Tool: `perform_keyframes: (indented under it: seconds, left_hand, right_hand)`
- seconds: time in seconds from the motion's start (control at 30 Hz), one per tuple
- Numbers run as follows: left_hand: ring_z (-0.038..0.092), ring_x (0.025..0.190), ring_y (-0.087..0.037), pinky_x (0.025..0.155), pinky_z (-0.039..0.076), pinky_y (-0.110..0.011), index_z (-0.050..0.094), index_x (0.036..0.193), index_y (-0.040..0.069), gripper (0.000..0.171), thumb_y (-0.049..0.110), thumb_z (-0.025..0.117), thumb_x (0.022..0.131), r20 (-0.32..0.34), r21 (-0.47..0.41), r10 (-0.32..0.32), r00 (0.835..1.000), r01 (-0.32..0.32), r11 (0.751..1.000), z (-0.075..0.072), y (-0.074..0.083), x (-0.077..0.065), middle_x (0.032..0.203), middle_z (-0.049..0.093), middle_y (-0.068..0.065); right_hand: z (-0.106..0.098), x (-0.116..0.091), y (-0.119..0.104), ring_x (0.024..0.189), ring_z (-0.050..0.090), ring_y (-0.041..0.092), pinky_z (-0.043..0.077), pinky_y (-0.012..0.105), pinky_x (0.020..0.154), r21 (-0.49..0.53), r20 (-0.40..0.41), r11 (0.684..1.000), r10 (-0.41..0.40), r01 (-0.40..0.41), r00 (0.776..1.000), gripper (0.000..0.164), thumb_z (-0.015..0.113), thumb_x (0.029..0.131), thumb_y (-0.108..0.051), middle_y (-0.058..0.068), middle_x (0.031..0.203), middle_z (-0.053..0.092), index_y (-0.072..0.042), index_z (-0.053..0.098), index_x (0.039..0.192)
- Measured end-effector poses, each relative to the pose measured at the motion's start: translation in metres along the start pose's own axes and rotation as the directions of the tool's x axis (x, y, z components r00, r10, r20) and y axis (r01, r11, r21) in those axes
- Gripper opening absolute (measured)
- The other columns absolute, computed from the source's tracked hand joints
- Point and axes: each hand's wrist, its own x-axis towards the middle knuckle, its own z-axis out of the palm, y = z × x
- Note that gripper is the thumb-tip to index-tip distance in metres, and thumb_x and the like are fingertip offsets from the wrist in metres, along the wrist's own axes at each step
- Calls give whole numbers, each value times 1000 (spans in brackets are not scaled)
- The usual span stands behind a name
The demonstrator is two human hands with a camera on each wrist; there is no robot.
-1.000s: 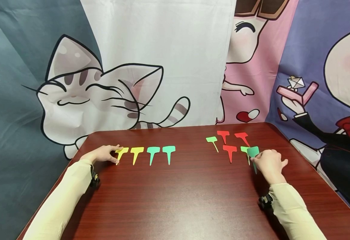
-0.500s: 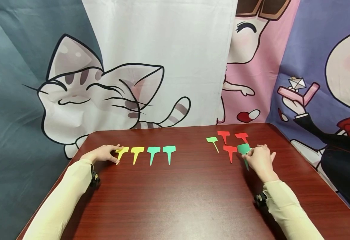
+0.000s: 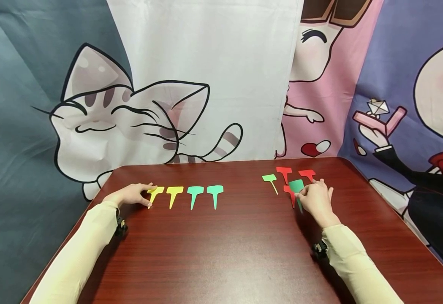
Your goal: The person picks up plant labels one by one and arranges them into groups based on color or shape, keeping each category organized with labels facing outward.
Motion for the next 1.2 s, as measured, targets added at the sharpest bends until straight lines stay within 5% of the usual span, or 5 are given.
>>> perform_keyframes:
  seconds: [0.33, 0.67, 0.9, 1.2]
  left_hand:
    - [18, 141, -45, 108, 26, -61, 38, 147, 13, 77, 31, 74, 81, 6, -6, -9, 1000, 9, 1000, 2, 0, 0, 155, 25, -17]
    - [18, 141, -45, 108, 26, -61, 38, 146, 13, 77, 31, 75, 81, 2, -8, 0, 1000, 0, 1000, 3, -1, 1, 155, 25, -17]
    - [19, 141, -44, 108, 26, -60, 38, 147, 14, 77, 30, 74, 81, -1, -9, -3, 1000, 3, 1000, 2, -1, 1, 155, 25, -17]
    - [20, 140, -45, 108, 27, -59, 40, 146, 12, 77, 30, 76, 80, -5, 9, 10, 1000, -10, 1000, 0, -1, 2, 154, 26, -18]
  right_hand:
    - [8, 6, -17, 127, 32, 53, 11, 80, 95, 1, 76, 1000, -26, 26, 997, 21, 71, 81, -18, 34, 114, 60, -3, 73, 66]
    - [15, 16, -40, 130, 35, 47, 13, 81, 94, 22, 98, 998, -67, 65, 993, 24, 71, 81, -18, 23, 87, 71, -5, 72, 61]
    - [26, 22, -57, 132, 29, 54, 13, 79, 97, 25, 126, 998, -56, 54, 990, 23, 71, 82, -19, 34, 125, 54, -4, 72, 65]
    - [45, 25, -71, 131, 36, 48, 14, 77, 99, 36, 152, 997, -69, 64, 986, 23, 71, 82, -19, 27, 113, 64, -6, 73, 63]
